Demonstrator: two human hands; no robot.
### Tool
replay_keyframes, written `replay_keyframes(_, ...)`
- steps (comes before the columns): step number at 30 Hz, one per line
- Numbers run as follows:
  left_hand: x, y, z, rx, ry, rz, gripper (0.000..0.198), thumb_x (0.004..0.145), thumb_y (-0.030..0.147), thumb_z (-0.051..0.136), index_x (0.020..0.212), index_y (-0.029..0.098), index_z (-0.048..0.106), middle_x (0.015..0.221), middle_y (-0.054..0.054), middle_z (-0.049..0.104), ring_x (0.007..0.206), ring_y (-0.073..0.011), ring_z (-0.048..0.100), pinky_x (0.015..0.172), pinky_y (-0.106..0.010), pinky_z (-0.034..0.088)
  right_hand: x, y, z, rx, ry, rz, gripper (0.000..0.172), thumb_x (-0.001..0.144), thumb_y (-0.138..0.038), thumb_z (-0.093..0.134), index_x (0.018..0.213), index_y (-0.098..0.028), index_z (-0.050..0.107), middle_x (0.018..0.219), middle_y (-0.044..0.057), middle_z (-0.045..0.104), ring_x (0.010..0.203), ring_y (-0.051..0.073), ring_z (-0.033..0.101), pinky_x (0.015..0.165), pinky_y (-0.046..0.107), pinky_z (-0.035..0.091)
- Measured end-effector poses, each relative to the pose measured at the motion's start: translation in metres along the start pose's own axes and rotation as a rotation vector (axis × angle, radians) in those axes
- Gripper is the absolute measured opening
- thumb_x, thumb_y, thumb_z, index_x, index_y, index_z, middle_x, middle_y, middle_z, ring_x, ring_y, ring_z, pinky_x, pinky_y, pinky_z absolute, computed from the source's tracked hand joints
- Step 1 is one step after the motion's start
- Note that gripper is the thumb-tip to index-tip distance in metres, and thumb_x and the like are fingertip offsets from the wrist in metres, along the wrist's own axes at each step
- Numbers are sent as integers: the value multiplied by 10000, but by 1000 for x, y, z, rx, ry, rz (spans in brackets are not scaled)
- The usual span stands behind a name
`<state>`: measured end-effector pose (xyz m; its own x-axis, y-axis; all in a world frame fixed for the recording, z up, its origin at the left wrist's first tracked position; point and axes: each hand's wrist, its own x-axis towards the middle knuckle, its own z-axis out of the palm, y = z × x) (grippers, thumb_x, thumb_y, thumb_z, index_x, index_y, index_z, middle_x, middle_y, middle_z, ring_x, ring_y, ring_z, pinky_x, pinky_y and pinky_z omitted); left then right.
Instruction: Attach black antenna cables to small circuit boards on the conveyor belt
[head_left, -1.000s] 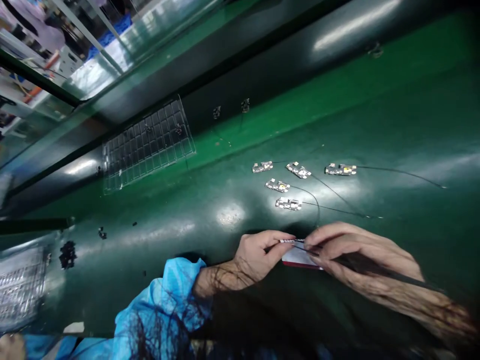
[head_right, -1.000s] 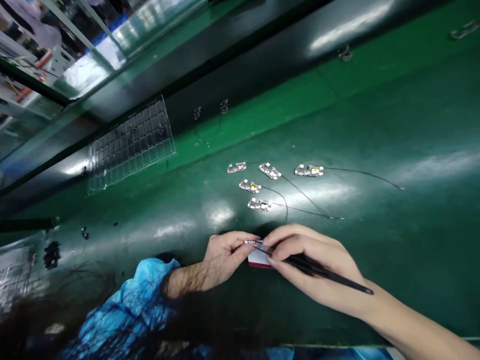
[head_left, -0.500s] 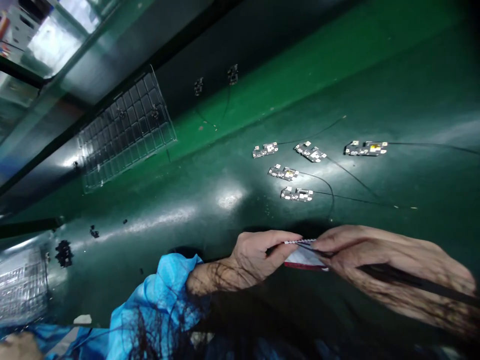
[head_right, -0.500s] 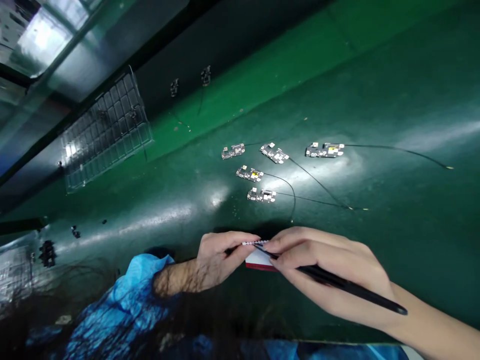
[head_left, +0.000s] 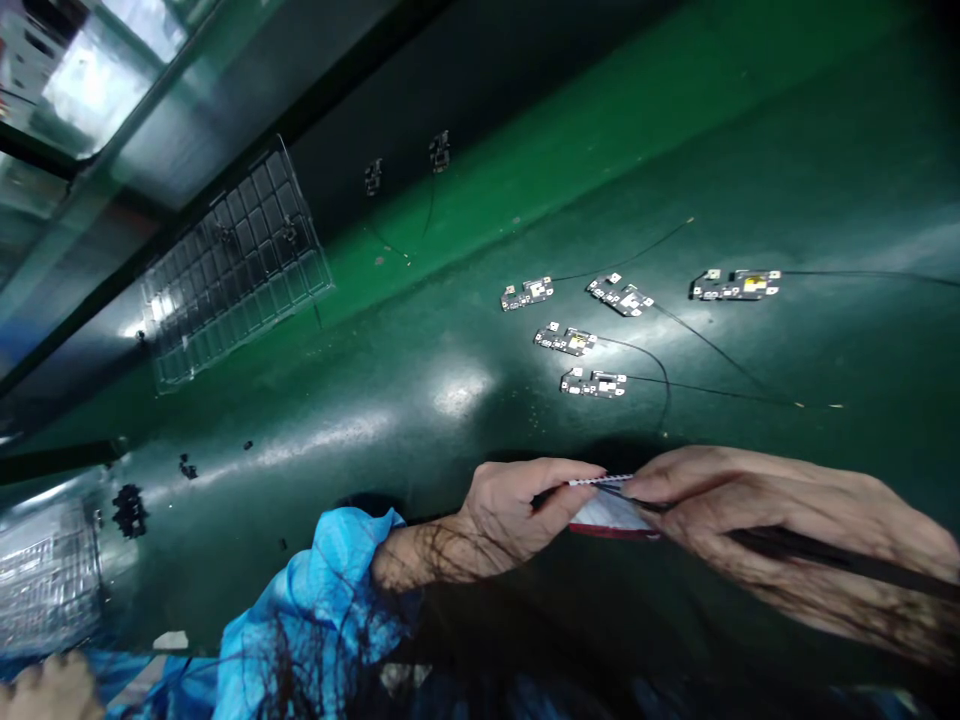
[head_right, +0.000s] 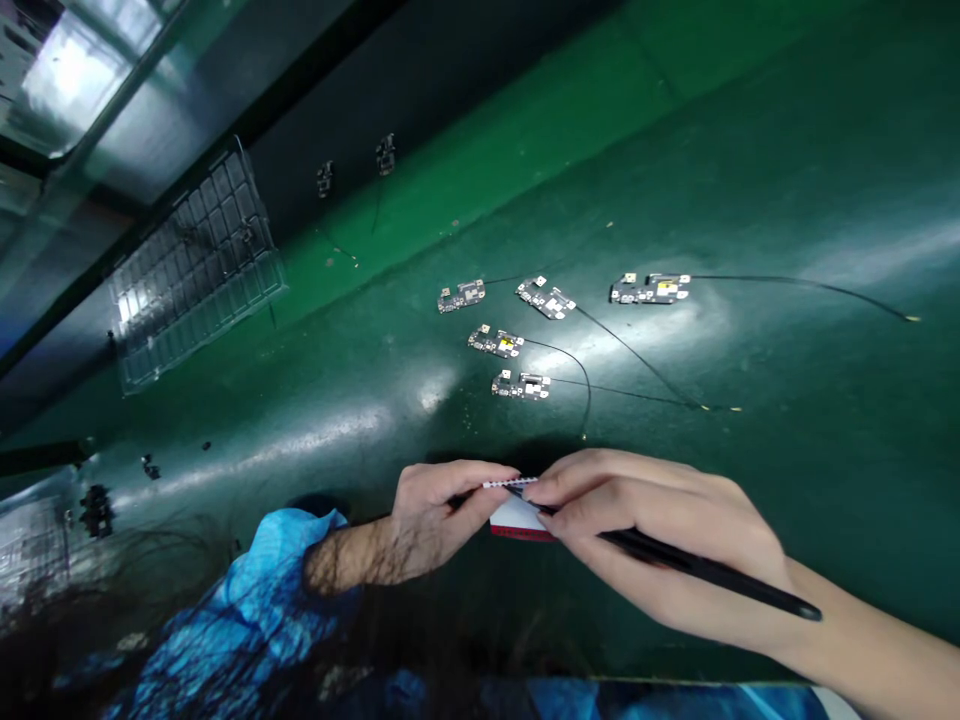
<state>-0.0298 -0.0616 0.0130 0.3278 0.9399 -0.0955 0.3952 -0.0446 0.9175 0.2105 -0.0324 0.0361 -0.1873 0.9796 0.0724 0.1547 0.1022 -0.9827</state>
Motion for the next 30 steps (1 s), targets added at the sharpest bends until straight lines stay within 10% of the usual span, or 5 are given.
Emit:
replay_keyframes(5,-3,-6,-1,49,-12,32,220,1099,322,868,1297,248,927,1047,-52,982,770,-231,944,762,-262,795,-6,15,-6,31,-73,-144,179,993,-268,893,908,-422,863,885,-8,945,650,259,898,574,291,763)
replay_keyframes(17,49,-11,-25,702,2,695,359,1198,151,501,1021,164,813,1502,-212,878,1528,-317,792,1368,-430,619,35,14,-8,81,386,216,289,770,-403,1091,688,-336,822,767,14,900,792,225,917,740,280,743)
replay_keyframes(30,4,1,-13,746,-54,603,291,1159,193,545,1126,215,834,1513,-158,881,1443,-288,848,1248,-380,708,18,25,9,23,229,107,200,896,-255,984,820,-360,832,859,-15,923,778,224,910,723,287,766)
